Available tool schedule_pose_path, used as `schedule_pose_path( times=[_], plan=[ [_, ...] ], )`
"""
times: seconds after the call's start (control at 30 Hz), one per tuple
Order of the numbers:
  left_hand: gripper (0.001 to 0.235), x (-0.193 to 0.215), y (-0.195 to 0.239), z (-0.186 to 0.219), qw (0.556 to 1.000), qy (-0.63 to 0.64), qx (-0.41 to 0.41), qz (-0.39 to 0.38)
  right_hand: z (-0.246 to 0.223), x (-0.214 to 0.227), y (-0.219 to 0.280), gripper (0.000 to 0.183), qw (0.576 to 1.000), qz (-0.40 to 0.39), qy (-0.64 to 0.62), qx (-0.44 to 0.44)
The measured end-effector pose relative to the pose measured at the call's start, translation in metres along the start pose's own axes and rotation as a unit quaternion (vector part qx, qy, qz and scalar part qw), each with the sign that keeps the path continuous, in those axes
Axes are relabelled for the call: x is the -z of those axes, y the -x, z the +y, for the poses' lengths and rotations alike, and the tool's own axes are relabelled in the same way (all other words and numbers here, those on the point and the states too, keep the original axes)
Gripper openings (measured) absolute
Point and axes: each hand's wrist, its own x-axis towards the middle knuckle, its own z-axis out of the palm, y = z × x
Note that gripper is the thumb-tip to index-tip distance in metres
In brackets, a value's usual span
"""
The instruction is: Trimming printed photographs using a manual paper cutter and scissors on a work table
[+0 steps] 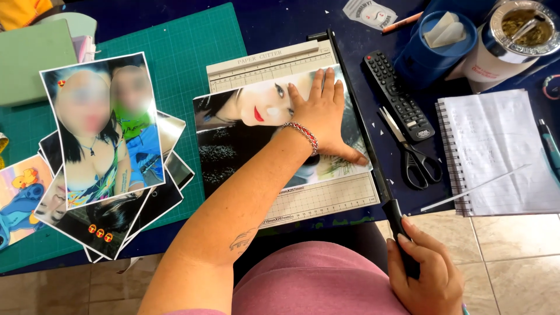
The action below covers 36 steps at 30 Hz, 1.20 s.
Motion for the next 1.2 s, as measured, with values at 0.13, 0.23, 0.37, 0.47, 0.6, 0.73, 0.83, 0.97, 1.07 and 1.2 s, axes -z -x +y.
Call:
schedule_pose_path(
  times=[0.13, 0.23, 0.37, 0.47, 0.6, 0.73, 0.83, 0.97, 1.07, 1.2],
  plan=[
    [0.169, 0.003, 0.002, 0.000, 1.000, 0.006, 0.000, -0.010, 0.012, -0.003, 0.015, 0.019, 1.000, 0.000, 0.015, -0.007],
    [0.168, 0.003, 0.005, 0.000, 1.000, 0.002, 0.003, -0.012, 0.023, -0.003, 0.026, 0.024, 0.994, -0.078, 0.055, -0.056],
    [0.164, -0.001, 0.008, 0.000, 1.000, 0.017, -0.003, -0.011, 0.011, 0.003, 0.015, 0.020, 0.998, -0.049, -0.001, -0.028],
    [0.165, 0.005, 0.009, -0.003, 1.000, 0.018, 0.003, 0.005, -0.010, 0.015, -0.019, 0.016, 1.000, 0.011, 0.019, -0.012],
    [0.152, 0.001, 0.024, -0.010, 0.999, 0.010, 0.053, -0.002, -0.024, 0.022, -0.047, 0.026, 0.991, 0.131, 0.011, 0.030],
    [0.125, -0.012, 0.030, -0.043, 0.992, -0.040, 0.119, 0.033, 0.004, 0.033, -0.078, 0.041, 0.993, 0.113, -0.010, 0.024],
    [0.122, -0.030, 0.029, -0.076, 0.976, -0.096, 0.184, 0.071, -0.004, 0.038, -0.136, 0.046, 0.977, 0.132, -0.025, 0.164],
    [0.113, -0.055, 0.021, -0.110, 0.939, -0.108, 0.281, 0.169, -0.010, 0.035, -0.198, 0.036, 0.975, 0.087, -0.098, 0.181],
    [0.091, -0.063, 0.022, -0.121, 0.909, -0.120, 0.288, 0.275, -0.008, 0.032, -0.230, 0.032, 0.976, 0.037, -0.112, 0.182],
    [0.029, -0.052, 0.018, -0.095, 0.871, 0.047, 0.053, 0.486, -0.001, 0.029, -0.258, 0.028, 0.972, 0.024, -0.068, 0.223]
  ],
)
